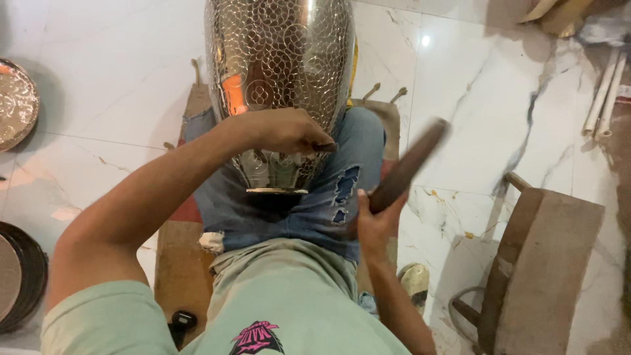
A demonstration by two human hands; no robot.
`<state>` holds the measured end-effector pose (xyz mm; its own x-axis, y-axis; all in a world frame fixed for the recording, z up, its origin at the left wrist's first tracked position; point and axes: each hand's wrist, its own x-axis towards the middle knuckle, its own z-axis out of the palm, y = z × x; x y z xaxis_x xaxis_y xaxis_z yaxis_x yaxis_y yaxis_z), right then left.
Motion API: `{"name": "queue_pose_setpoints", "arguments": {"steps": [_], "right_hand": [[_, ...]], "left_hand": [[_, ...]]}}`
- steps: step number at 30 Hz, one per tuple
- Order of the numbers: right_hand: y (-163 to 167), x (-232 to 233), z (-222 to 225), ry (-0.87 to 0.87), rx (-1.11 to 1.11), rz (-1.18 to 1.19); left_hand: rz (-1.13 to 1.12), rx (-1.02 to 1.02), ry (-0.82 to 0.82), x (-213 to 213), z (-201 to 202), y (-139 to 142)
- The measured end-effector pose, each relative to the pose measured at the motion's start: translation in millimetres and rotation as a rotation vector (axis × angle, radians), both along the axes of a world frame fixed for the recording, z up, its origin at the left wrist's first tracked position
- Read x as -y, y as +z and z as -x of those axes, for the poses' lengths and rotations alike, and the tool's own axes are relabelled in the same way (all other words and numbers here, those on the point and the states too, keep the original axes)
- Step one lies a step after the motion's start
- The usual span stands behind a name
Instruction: The person sits on the floor with a large brass vase held between their legs and engraves a decorative pattern into its surface. They hold a chisel against the metal with one hand and strike it with a wooden mallet held in the other hand, repositioning the chisel repeatedly across the vase surface.
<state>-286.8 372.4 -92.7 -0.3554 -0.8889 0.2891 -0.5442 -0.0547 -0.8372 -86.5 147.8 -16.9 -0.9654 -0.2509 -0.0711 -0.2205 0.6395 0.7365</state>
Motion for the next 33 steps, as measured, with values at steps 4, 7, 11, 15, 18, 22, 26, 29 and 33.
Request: {"name": "queue_pose_setpoints", "arguments": {"steps": [4, 7, 11, 15, 18, 22, 26, 29, 33], "right_hand": [[-7, -9, -14, -0.009, -0.103, -0.157], [-9, -5, -3, 0.089, -0.211, -0.237], [-23, 7, 38, 0.035, -0.336, -0.196], [-62, 32, 94, -0.189, -0.116, -0.265], [-99, 38, 125, -0.281, -0.114, -0.435], [-124, 8, 144, -0.349, -0.326, -0.552], [-129, -17, 144, -0.461, -0.406, -0.751], [-124, -23, 147, -0.459, -0.404, -0.783], [-118, -16, 158, -0.423, -0.384, -0.786]], "left_hand": [[-0.115, 0.119, 0.162, -6, -11, 12], [-0.203, -0.507, 0.722, -11, -39, 16], [-0.38, -0.767, 1.315, -26, -85, 3], [-0.264, -0.768, 1.466, -76, -101, -35], [-0.489, -0.795, 1.602, -115, -91, -61], [-0.555, -0.674, 1.674, -158, -60, -72], [-0.554, -0.509, 1.717, -169, -30, -61], [-0.523, -0.37, 1.757, -169, -11, -47], [-0.303, -0.175, 1.717, -164, 9, -35]]}}
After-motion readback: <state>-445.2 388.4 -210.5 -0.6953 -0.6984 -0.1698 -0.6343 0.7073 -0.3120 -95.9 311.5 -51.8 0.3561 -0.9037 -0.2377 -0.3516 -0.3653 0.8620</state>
